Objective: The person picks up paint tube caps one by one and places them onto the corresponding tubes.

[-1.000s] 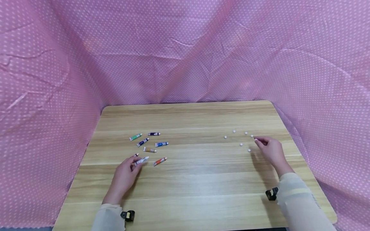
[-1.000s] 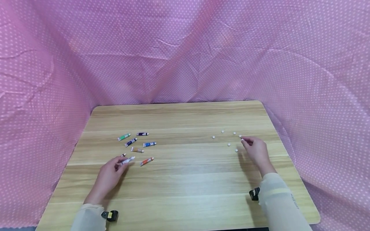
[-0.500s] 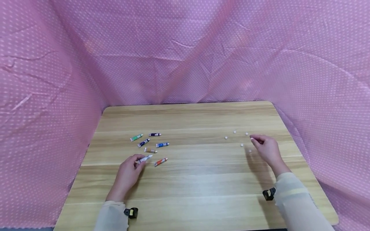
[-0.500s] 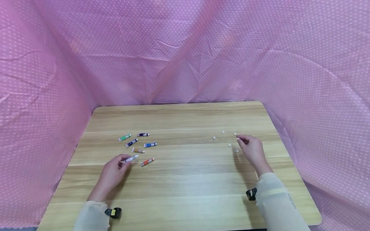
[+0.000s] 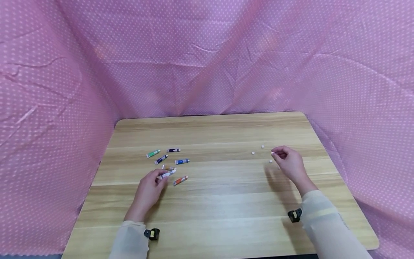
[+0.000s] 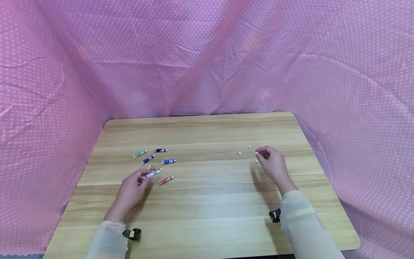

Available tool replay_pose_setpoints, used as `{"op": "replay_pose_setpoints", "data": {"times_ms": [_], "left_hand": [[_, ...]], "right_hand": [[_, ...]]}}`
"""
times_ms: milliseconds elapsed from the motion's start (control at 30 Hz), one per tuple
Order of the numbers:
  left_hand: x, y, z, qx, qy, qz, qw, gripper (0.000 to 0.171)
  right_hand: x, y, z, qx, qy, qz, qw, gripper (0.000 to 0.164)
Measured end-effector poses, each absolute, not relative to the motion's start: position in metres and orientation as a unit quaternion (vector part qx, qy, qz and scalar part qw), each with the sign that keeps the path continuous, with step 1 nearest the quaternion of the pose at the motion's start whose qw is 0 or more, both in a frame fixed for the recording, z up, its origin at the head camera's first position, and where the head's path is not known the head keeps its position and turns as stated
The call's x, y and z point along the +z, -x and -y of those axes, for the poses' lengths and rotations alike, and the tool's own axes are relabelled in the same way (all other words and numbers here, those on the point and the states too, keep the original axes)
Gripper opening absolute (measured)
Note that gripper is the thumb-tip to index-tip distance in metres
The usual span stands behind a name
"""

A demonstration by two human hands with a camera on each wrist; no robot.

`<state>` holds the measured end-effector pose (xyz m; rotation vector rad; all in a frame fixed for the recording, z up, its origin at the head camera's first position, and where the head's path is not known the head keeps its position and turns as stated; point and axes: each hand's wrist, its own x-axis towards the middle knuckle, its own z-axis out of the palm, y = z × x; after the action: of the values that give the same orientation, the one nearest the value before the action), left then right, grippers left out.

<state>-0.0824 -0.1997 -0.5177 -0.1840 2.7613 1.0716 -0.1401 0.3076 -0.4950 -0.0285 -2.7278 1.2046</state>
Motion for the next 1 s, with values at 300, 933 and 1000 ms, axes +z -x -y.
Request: {"op": "replay_pose_setpoints", "data": {"times_ms": [300,933,1000], "left_hand": [[-0.51,0.087,0.193,0.363,0.048,-0.927,0.08,0.033],[-0.5,0.084,0.166,0.367,0.04,-0.926,0.075,0.028],[-0.499,0.084,0.162,0.369,0.04,-0.926,0.075,0.029]], "right_hand": [[-0.489,0.139,-0.292,0.4,0.005,0.915,0.057,0.019],[-0.485,0.137,-0.261,0.423,-0.031,0.904,0.055,0.019],[-0.484,0.138,-0.258,0.424,-0.034,0.903,0.056,0.018]]}}
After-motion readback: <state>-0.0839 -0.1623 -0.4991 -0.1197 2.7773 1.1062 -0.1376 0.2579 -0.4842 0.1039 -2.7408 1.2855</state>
